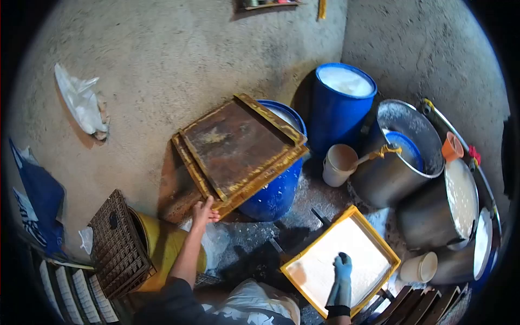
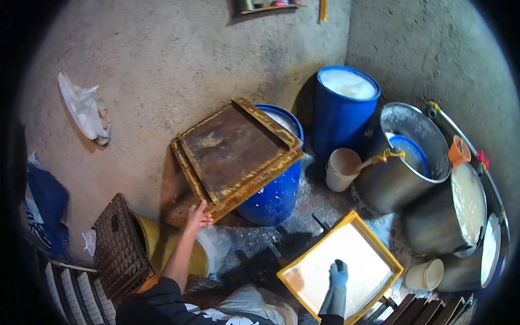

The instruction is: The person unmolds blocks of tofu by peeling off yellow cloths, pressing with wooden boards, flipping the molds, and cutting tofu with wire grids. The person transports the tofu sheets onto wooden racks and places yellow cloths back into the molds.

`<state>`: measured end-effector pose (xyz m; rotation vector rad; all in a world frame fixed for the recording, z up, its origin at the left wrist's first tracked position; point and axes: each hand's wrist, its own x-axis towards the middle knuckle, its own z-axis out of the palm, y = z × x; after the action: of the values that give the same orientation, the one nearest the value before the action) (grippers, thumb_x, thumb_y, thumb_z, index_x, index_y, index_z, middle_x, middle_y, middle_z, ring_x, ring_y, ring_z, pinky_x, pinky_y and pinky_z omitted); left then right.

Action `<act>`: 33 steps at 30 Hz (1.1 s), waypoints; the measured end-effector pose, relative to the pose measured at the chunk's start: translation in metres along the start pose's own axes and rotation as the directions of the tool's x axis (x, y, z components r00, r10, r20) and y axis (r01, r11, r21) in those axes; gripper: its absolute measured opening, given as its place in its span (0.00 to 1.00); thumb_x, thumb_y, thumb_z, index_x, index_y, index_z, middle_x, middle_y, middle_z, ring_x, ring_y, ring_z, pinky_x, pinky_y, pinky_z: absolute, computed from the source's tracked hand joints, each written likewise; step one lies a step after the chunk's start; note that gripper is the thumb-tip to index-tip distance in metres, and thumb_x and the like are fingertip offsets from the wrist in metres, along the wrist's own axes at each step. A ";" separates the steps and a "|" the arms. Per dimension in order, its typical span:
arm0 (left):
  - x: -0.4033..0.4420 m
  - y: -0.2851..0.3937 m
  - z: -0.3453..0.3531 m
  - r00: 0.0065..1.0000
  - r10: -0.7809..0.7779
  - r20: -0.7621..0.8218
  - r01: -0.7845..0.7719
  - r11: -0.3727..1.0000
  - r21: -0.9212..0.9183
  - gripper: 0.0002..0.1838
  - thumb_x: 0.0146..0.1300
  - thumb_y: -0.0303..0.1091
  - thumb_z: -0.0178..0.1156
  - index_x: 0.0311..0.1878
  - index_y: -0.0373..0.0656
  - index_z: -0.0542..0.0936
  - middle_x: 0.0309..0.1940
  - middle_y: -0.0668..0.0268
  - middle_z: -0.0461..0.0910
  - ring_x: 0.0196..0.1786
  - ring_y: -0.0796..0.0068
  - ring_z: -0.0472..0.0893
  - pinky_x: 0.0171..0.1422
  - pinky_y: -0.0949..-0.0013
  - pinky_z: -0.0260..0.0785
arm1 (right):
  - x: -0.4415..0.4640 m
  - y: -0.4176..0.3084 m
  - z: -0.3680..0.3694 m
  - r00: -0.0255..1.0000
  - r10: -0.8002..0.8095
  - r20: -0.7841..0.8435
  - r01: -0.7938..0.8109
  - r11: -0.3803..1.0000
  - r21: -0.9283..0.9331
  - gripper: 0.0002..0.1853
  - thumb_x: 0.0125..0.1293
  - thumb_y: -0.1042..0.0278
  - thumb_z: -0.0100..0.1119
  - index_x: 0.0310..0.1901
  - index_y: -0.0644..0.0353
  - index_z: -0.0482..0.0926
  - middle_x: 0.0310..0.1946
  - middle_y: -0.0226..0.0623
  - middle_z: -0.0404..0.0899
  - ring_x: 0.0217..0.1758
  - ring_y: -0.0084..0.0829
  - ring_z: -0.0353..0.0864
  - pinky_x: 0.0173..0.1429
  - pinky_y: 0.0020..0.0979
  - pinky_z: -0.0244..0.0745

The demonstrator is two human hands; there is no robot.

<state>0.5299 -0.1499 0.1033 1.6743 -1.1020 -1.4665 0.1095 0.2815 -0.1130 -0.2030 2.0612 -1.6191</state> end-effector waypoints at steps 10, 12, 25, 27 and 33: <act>0.021 -0.037 0.008 0.999 -0.026 0.037 0.044 0.780 -0.625 0.27 0.65 0.41 0.76 0.51 0.46 0.64 0.46 0.58 0.79 0.35 0.57 0.87 0.38 0.60 0.85 | -0.030 -0.225 0.285 0.870 -0.258 0.421 0.299 0.954 -0.032 0.16 0.71 0.73 0.66 0.59 0.63 0.81 0.50 0.37 0.86 0.51 0.26 0.84 0.56 0.28 0.80; 0.002 -0.031 -0.013 0.996 0.065 0.065 -0.010 0.781 -0.624 0.25 0.67 0.41 0.74 0.55 0.44 0.67 0.45 0.60 0.81 0.35 0.61 0.87 0.38 0.63 0.85 | -0.037 -0.277 0.307 0.793 -0.453 0.406 0.454 0.885 0.101 0.19 0.69 0.71 0.66 0.60 0.64 0.82 0.53 0.41 0.87 0.55 0.29 0.85 0.64 0.30 0.78; -0.005 -0.088 -0.177 0.991 -0.085 -0.099 0.030 0.889 -0.458 0.23 0.72 0.51 0.58 0.57 0.42 0.83 0.54 0.61 0.83 0.56 0.66 0.79 0.60 0.56 0.69 | 0.052 -0.343 0.395 0.880 -0.031 0.474 0.374 0.661 -0.650 0.28 0.71 0.40 0.57 0.54 0.58 0.86 0.50 0.53 0.87 0.54 0.53 0.87 0.61 0.47 0.79; 0.026 -0.106 -0.159 0.857 0.100 -0.506 -0.118 0.993 -0.005 0.26 0.75 0.52 0.55 0.57 0.38 0.83 0.57 0.60 0.83 0.58 0.64 0.79 0.64 0.57 0.69 | 0.058 -0.321 0.397 0.867 -0.034 0.497 0.346 0.758 -0.553 0.32 0.72 0.36 0.54 0.55 0.59 0.86 0.50 0.55 0.87 0.55 0.54 0.87 0.62 0.47 0.79; -0.057 -0.103 -0.170 0.915 0.287 -0.283 -0.335 0.932 -0.140 0.28 0.78 0.57 0.57 0.55 0.37 0.84 0.47 0.64 0.84 0.51 0.68 0.81 0.56 0.61 0.71 | -0.023 -0.238 0.260 0.939 -0.079 0.334 0.201 0.916 -0.347 0.26 0.73 0.48 0.62 0.57 0.65 0.85 0.45 0.45 0.90 0.48 0.33 0.88 0.58 0.35 0.80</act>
<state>0.7135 -0.0637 0.0662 1.4324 -0.9996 -1.0772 0.2077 -0.0005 0.0761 -0.7143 2.1182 -1.1552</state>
